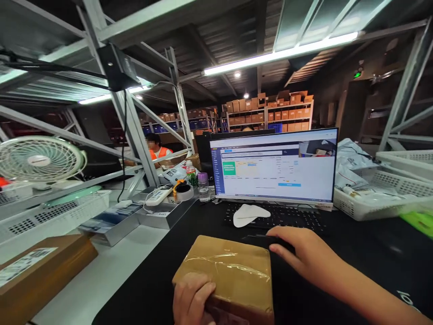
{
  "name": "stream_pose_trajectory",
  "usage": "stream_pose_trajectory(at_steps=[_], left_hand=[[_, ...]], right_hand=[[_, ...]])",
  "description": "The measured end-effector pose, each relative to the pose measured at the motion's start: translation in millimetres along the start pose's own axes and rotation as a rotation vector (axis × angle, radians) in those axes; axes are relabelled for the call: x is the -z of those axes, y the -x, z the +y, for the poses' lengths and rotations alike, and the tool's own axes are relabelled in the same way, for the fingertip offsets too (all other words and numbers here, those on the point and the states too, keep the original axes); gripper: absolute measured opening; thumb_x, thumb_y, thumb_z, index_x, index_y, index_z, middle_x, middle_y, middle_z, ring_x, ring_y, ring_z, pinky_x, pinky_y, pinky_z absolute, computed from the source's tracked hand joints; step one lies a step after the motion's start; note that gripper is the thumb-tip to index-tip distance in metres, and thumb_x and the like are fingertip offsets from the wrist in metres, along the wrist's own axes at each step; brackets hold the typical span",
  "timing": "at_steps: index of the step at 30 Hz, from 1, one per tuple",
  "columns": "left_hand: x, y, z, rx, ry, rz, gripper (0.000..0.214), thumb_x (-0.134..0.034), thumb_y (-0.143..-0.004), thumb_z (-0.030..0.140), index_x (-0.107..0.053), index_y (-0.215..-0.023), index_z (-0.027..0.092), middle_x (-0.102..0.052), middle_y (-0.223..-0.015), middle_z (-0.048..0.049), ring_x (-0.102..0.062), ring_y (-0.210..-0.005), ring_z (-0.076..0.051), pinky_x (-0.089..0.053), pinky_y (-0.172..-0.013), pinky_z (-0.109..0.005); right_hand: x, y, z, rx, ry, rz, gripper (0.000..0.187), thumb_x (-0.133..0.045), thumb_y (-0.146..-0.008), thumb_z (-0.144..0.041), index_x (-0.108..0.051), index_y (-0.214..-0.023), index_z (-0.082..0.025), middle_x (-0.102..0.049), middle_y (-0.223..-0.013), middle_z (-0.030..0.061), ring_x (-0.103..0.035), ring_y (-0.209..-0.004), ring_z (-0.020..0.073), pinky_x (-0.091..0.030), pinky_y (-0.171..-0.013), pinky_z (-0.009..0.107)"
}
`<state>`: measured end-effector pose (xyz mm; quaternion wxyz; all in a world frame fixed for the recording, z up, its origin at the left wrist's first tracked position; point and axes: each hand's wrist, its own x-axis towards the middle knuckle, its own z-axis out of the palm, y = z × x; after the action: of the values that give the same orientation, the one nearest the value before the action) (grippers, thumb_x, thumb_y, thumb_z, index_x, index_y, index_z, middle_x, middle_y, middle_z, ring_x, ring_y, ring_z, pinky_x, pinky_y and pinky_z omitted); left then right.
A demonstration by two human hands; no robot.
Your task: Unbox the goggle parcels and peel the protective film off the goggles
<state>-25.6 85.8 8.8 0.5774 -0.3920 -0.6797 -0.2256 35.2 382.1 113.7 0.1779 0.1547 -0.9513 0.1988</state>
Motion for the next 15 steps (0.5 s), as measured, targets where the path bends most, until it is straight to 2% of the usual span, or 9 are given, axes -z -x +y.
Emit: stream_pose_trajectory(at_steps=[4, 8, 11, 15], left_hand=[[0.6, -8, 4, 0.003, 0.038, 0.046, 0.049, -0.026, -0.102, 0.048, -0.064, -0.088, 0.018, -0.064, -0.079, -0.0071, -0.062, -0.075, -0.020, -0.050, -0.071, -0.035], [2.1, -8, 4, -0.009, 0.065, 0.076, 0.049, -0.025, -0.102, 0.046, -0.063, -0.091, 0.018, -0.064, -0.077, -0.0062, -0.061, -0.074, -0.020, -0.051, -0.069, -0.034], [2.2, -6, 4, -0.018, 0.086, 0.064, 0.048, -0.025, -0.102, 0.044, -0.063, -0.092, 0.017, -0.065, -0.077, -0.0065, -0.062, -0.074, -0.020, -0.051, -0.070, -0.035], [3.9, -5, 2, -0.024, 0.115, 0.040, 0.050, -0.024, -0.102, 0.045, -0.064, -0.094, 0.016, -0.066, -0.079, -0.0070, -0.063, -0.075, -0.020, -0.051, -0.070, -0.034]], right_hand=[[-2, -53, -63, 0.131, 0.252, -0.181, 0.019, -0.057, -0.096, -0.027, -0.075, -0.097, -0.021, -0.078, -0.090, 0.0077, -0.075, -0.084, 0.0265, -0.054, -0.071, 0.031], [-20, -99, -108, 0.268, 0.449, -0.289, 0.016, -0.060, -0.091, -0.020, -0.076, -0.086, -0.018, -0.077, -0.080, 0.0105, -0.075, -0.072, 0.0277, -0.053, -0.059, 0.030], [-35, -113, -124, 0.360, 0.496, -0.300, 0.012, -0.066, -0.083, -0.012, -0.076, -0.081, -0.018, -0.077, -0.077, 0.0105, -0.075, -0.072, 0.0273, -0.054, -0.060, 0.030], [-44, -107, -134, 0.345, 0.498, -0.362, 0.010, -0.068, -0.081, -0.010, -0.075, -0.076, -0.015, -0.076, -0.074, 0.0129, -0.075, -0.074, 0.0267, -0.057, -0.066, 0.031]])
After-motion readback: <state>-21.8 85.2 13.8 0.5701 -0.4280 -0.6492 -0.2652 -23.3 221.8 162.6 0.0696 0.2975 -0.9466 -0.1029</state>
